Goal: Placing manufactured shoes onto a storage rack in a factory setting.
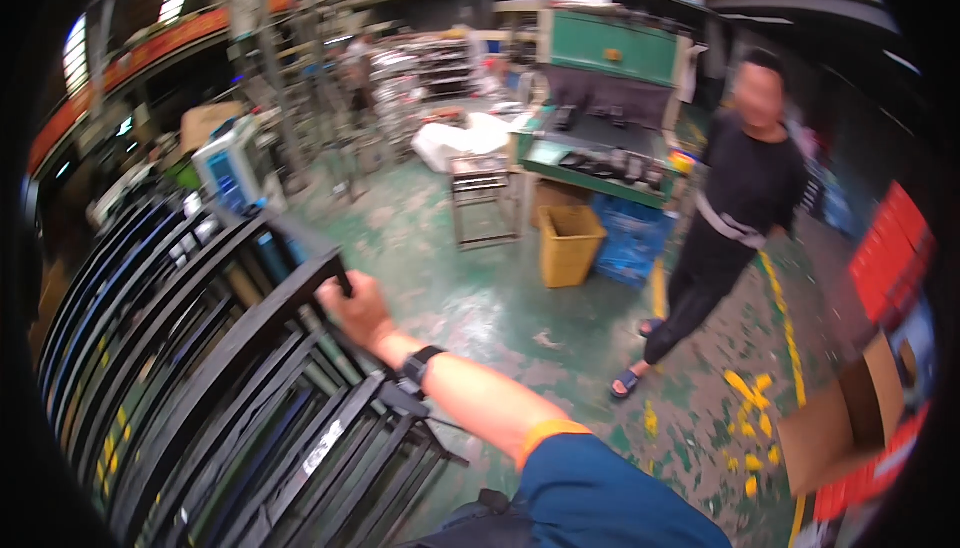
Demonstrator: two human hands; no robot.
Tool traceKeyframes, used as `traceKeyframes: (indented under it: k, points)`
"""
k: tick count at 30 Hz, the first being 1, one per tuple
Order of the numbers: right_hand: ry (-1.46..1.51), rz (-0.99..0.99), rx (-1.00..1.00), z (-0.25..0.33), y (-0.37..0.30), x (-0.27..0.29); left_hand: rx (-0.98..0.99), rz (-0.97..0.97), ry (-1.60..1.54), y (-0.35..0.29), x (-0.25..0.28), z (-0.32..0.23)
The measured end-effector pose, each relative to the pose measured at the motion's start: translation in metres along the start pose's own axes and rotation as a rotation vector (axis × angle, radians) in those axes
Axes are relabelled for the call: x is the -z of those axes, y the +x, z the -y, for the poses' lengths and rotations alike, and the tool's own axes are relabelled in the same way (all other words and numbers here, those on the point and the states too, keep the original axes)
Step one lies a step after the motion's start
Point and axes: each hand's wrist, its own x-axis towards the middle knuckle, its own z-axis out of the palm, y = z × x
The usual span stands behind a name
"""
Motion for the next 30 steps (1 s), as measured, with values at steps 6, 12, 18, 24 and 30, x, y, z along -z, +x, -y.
traceKeyframes:
  k: [6, 12, 18, 24, 30]
  points:
    - [0.049, 0.016, -0.081, 0.009, -0.004, 0.001, -0.05, -0.315, -0.201, -0.016, -0.046, 0.074]
    - [0.085, 0.01, -0.054, 0.011, -0.008, 0.005, 0.012, -0.344, -0.183, -0.026, -0.022, 0.027]
    - [0.068, 0.036, -0.119, 0.013, -0.005, 0.015, -0.006, -0.336, -0.196, -0.017, -0.027, 0.018]
    - [0.057, 0.019, -0.099, 0.011, -0.002, 0.015, 0.02, -0.265, -0.193, -0.013, -0.03, 0.02]
    - [0.061, 0.019, -0.099, 0.012, -0.003, 0.013, 0.041, -0.314, -0.167, -0.015, -0.029, 0.018]
